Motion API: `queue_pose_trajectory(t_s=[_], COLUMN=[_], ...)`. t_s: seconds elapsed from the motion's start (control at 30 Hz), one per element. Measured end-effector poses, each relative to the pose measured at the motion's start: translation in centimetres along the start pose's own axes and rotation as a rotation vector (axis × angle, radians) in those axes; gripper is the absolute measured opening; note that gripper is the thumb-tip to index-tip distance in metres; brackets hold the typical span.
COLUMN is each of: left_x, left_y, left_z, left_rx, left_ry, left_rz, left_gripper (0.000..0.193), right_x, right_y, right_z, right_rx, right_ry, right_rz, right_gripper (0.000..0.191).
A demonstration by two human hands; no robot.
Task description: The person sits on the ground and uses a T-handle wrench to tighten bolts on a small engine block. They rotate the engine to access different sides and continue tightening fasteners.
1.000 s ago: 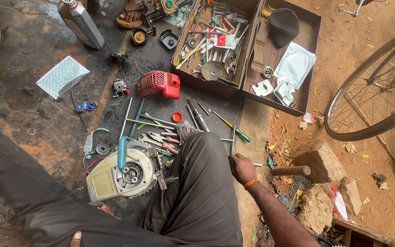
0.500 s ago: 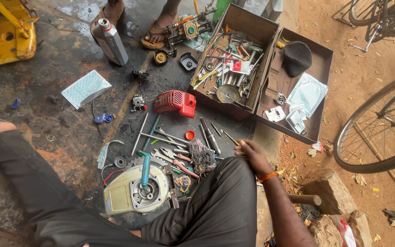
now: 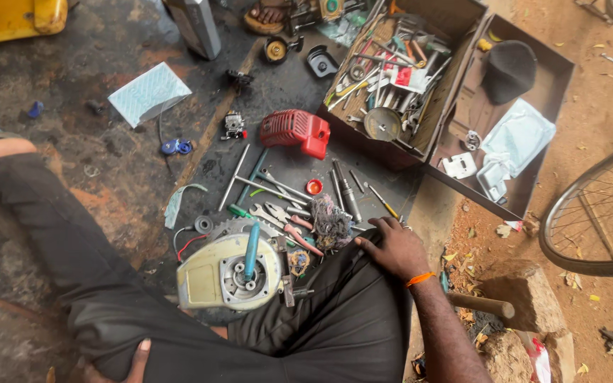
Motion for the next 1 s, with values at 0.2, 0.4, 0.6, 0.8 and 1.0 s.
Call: queue_pose_trajectory(t_s=[0.2, 0.4, 0.6, 0.8, 1.0], left_x=[2.1, 0.9, 0.3, 0.8, 1.3], left_y=[3.2, 3.5, 3.0, 3.6, 3.9], left_z=[-0.7, 0.3, 0.6, -0.1, -1.0], left_rx=[-0.048, -0.040, -0.104, -0.167, -0.192], left_ry=[-0.023, 0.027, 0.057, -0.073, -0.053], left_rz=[-0.025, 0.065, -0.052, -0.204, -0.197], left_gripper=[0.122, 0.124, 0.124, 0.124, 0.126], right_x=[-1.6, -6.2, -7.9, -8.7, -13.4], right_y=[-0.7, -7.3, -10.0, -8.5, -8.9], right_z=[0.7, 3.7, 3.4, 0.7, 3.7], right_rx=[-0.066, -0.225, -0.056, 0.264, -0.083], right_ry=[0.052, 0.043, 0.153, 0.221, 0.152], right_rz=[0.030, -0.098, -0.115, -0.168, -0.256], right_gripper=[0.077, 0.102, 0.034, 0.026, 0.024])
Point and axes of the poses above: each hand's wrist, its own y-axis away from the middle knuckle, its own z-axis out of the palm, x = y × z, the point moved 2 cm from there along -y, towards the middle knuckle, and after that the axes turned 2 degrees about -z, right-handed, at the moved point
